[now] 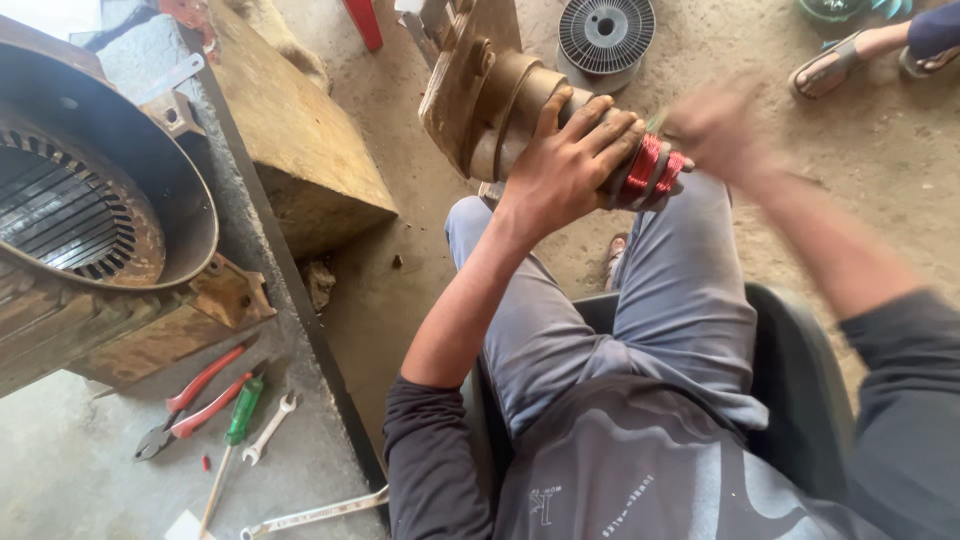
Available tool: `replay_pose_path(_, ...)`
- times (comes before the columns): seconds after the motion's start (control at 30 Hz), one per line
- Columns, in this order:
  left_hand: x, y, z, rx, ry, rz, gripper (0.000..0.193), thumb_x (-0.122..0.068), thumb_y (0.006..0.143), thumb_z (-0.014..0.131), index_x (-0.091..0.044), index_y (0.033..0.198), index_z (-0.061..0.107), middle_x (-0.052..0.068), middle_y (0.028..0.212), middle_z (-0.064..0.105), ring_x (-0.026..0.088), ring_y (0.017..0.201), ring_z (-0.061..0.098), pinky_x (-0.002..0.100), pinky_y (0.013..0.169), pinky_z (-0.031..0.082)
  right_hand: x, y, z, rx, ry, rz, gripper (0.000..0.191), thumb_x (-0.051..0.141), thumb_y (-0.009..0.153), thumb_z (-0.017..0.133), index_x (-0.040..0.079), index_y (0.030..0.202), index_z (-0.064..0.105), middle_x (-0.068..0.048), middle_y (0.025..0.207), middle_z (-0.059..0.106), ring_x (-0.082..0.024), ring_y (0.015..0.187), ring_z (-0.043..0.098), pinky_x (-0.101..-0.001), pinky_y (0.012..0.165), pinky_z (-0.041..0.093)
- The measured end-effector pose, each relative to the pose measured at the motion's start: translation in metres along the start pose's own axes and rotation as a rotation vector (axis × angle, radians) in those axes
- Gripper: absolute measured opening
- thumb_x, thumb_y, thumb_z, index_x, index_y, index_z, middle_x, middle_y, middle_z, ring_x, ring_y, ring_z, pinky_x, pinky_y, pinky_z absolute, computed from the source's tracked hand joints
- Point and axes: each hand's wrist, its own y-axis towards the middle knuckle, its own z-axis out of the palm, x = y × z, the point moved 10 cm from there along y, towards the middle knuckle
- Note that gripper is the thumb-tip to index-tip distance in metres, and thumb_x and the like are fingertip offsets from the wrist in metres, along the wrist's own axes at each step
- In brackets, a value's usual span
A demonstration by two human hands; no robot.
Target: The person sits in a chair with a motor rotor assembly mounted on a wooden plate resting on their lap. They wrap red insulating tape and wire around the rotor end and use a small green tool to tuck and secure the windings, holding the assembly steady with the other hand.
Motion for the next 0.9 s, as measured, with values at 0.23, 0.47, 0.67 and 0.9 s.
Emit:
replay_pose_path(0.23,0.005,0.007,0.006,0.060,0.094,-0.030,0.074,-0.036,0.072,0.087,-0.015,0.139,0.063,0.004,0.141,0.064,0.025,0.139,0.052,0.056,0.123,0.023,0.129,-0.092,-0.064,-0.250,0.923,-0.292,0.019,0.013,0.079,0.066,-0.001,0.092,0.064,-0.017,0.081,0.064,-0.034,0.082,0.066,-0.0494,0.079,0.052)
replay_pose_path(0.47,0.001,0.004,0.007,0.076,0.044,0.004,0.076,-0.037,0.073,0.088,-0.014,0.140,0.063,0.005,0.140,0.064,0.027,0.138,0.053,0.056,0.121,0.023,-0.048,-0.025,-0.071,-0.418,0.714,-0.134,0.010,0.007,0.096,0.061,-0.001,0.100,0.063,-0.018,0.097,0.067,-0.039,0.103,0.064,-0.0501,0.086,0.052)
replay_pose_path(0.67,0.003,0.002,0.006,0.049,0.051,-0.010,0.074,-0.036,0.073,0.087,-0.014,0.140,0.063,0.005,0.140,0.064,0.025,0.139,0.053,0.055,0.123,0.021,0.099,-0.042,0.023,-0.097,1.021,-0.090,0.018,0.012,0.082,0.059,0.009,0.098,0.067,-0.013,0.095,0.068,-0.031,0.092,0.067,-0.0431,0.078,0.050)
replay_pose_path(0.9,0.007,0.002,0.012,0.035,0.053,-0.007,0.074,-0.037,0.075,0.088,-0.011,0.140,0.063,0.007,0.140,0.064,0.028,0.138,0.051,0.057,0.123,0.020,0.009,-0.081,-0.100,-0.265,0.962,-0.163,0.014,0.010,0.088,0.072,0.004,0.100,0.068,-0.016,0.088,0.069,-0.030,0.085,0.064,-0.0424,0.080,0.052)
